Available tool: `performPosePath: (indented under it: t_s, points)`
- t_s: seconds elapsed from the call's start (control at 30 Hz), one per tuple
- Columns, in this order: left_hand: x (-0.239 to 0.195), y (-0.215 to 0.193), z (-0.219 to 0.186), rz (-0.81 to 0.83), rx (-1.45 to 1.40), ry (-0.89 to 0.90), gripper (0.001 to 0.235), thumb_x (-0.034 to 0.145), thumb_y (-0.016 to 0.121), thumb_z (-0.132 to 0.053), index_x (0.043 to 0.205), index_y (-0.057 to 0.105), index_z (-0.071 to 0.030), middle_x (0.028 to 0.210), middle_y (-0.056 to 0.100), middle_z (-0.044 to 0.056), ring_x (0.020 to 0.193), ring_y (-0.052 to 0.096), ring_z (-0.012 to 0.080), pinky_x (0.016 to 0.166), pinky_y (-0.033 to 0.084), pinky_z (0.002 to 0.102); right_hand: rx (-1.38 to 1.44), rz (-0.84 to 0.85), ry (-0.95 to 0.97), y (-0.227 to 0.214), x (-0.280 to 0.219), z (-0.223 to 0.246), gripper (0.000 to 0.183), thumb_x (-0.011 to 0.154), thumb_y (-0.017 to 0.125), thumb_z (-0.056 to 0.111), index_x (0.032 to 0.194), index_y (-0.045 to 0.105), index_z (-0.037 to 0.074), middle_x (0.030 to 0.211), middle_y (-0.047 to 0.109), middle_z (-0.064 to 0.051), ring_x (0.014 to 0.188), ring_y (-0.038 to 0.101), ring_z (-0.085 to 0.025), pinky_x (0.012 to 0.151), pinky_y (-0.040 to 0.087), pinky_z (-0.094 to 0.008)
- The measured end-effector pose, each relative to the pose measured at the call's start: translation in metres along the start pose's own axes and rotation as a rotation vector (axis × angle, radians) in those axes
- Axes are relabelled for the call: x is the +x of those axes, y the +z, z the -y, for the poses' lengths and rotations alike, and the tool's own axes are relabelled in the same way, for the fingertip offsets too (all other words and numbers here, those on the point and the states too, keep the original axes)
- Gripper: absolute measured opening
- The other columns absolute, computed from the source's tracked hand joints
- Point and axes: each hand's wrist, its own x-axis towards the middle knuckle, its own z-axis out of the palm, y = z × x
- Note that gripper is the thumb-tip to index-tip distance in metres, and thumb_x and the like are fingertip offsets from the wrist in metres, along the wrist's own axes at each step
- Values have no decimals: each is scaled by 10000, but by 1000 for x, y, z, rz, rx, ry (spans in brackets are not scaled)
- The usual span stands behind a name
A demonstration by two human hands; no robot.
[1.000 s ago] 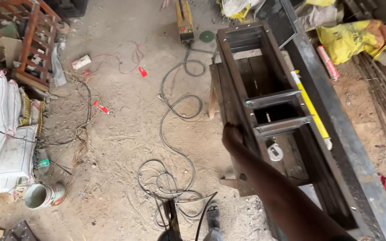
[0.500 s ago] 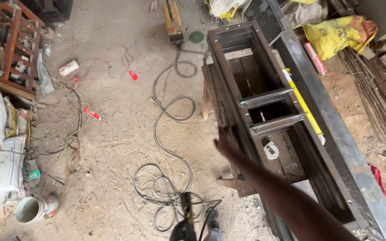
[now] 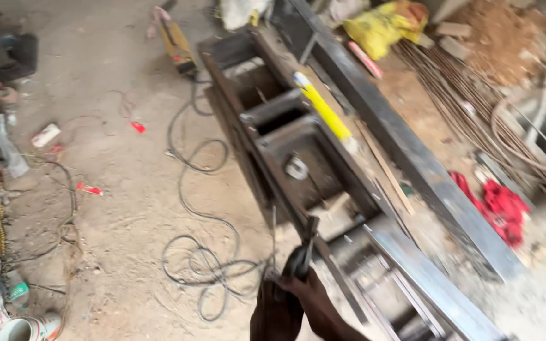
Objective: The person positions a metal frame on the workshop floor, then uses an arc welding electrode holder to weld joints on the frame, producing sparks as they work along the frame. They reposition the frame and continue welding multiple joints, holding a small metal piece in one hand while welding with the other.
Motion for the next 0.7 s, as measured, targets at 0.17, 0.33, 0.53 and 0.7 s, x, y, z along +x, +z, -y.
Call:
performPosePath:
  t_s: [0.17, 0.33, 0.53, 0.7]
  points:
    - [-27, 79, 28, 92, -103, 0, 487, 870, 710, -113, 1316, 533, -26, 1216, 535, 217, 1120, 541, 410, 914, 475, 467, 91, 6, -256, -100, -63, -12, 311, 740, 672, 210, 920, 685, -44, 665, 664, -141, 507, 670, -264, 464, 572, -385]
    - [-71, 37, -28, 116, -409, -78, 479, 825, 544, 16, 1298, 579, -50, 1228, 574, 156, 1054, 576, 272, 881, 493, 359, 139, -103, -351, -236, -125, -23, 274, 811, 586, 240, 907, 569, -15, 665, 627, -140, 478, 611, -256, 408, 517, -383]
    - [-138, 39, -45, 254, -564, -489, 471, 873, 574, 3, 1337, 574, -73, 1130, 642, 111, 983, 609, 176, 859, 521, 324, 5, -318, -227, -338, -183, -45, 441, 823, 583, 309, 1120, 458, 7, 798, 594, -132, 645, 601, -248, 559, 551, -386]
    - [-174, 58, -33, 319, -840, -566, 518, 831, 738, -32, 1312, 545, -32, 1079, 681, 125, 1004, 710, 202, 890, 581, 358, -113, -405, -210, -359, -193, -67, 638, 789, 637, 352, 1235, 466, -70, 807, 614, -160, 621, 603, -260, 518, 526, -389]
